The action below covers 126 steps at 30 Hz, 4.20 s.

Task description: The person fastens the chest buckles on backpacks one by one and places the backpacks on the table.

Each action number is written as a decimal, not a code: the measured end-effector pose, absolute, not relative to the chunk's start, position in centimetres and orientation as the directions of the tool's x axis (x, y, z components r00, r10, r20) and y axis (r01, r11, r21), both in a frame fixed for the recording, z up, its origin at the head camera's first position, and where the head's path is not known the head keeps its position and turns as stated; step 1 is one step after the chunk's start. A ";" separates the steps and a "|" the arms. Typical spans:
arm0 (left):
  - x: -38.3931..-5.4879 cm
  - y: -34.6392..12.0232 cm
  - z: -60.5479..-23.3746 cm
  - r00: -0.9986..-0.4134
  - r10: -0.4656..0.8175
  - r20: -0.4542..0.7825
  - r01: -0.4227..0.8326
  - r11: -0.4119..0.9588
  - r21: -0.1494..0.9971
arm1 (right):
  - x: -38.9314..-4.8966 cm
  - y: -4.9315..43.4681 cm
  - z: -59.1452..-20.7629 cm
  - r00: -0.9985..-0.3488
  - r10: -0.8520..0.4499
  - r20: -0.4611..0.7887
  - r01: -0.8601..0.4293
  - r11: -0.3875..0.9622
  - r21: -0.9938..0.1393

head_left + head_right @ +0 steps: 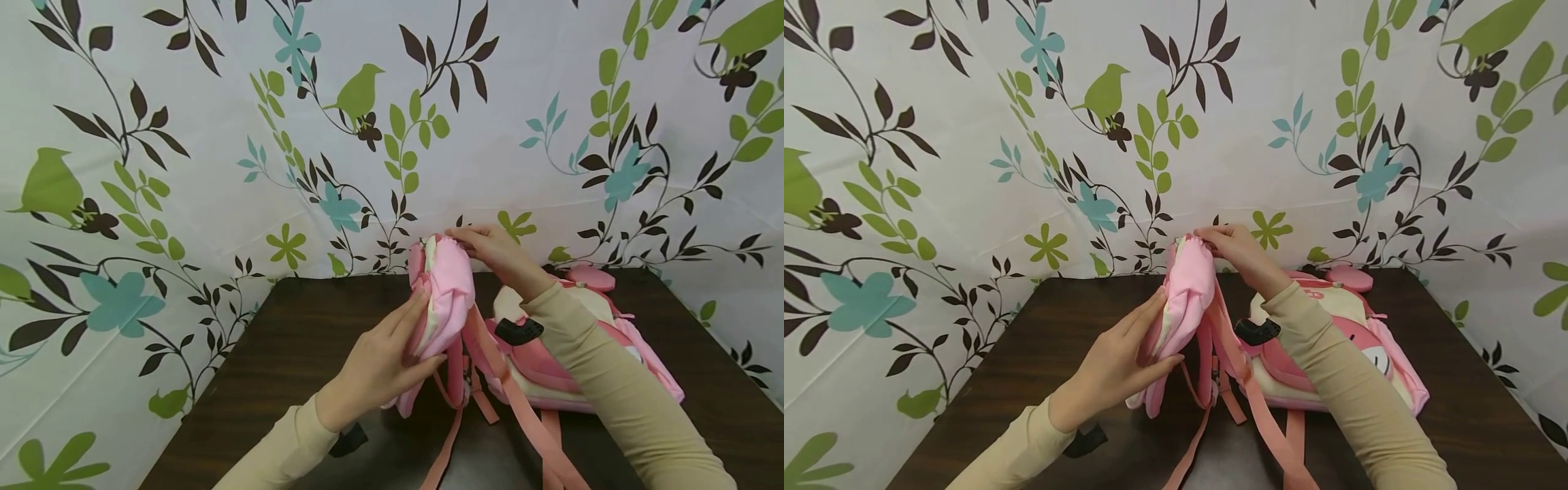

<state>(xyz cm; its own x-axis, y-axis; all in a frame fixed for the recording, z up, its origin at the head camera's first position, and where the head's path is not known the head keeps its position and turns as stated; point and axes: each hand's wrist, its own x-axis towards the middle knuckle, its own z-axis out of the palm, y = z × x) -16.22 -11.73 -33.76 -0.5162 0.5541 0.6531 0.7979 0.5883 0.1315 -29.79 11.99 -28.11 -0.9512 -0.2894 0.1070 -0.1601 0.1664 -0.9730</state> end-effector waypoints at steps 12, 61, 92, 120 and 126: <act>-16.0 -12.0 -33.6 -0.534 0.514 0.671 0.797 0.571 0.196 | -29.1 12.3 -27.0 -0.936 -0.315 0.157 -0.217 0.165 -0.962; -16.3 -15.3 -34.2 -0.705 0.394 0.589 0.683 0.601 0.416 | -32.5 12.2 -34.8 -0.953 -0.257 0.160 -0.179 0.052 -0.982; -16.8 -17.1 -33.5 -0.783 0.305 0.542 0.598 0.610 0.521 | -32.7 10.8 -38.8 -0.947 -0.320 0.022 0.002 -0.074 -0.997; -18.1 -16.8 -29.4 -0.748 0.338 0.571 0.643 0.580 0.500 | -32.1 9.8 -39.2 -0.954 -0.301 0.021 0.004 -0.081 -0.997; -17.9 -16.9 -29.4 -0.734 0.377 0.565 0.662 0.580 0.474 | -31.6 9.6 -39.5 -0.947 -0.321 -0.014 0.041 -0.077 -0.996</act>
<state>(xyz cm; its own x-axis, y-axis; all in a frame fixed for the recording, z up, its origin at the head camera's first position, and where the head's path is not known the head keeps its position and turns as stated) -17.86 -16.86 -29.39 -0.7343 0.3767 0.5648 0.6623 0.5800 0.4742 -31.60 9.61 -39.52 -0.9470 -0.3208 -0.0137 0.0406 -0.0775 -0.9962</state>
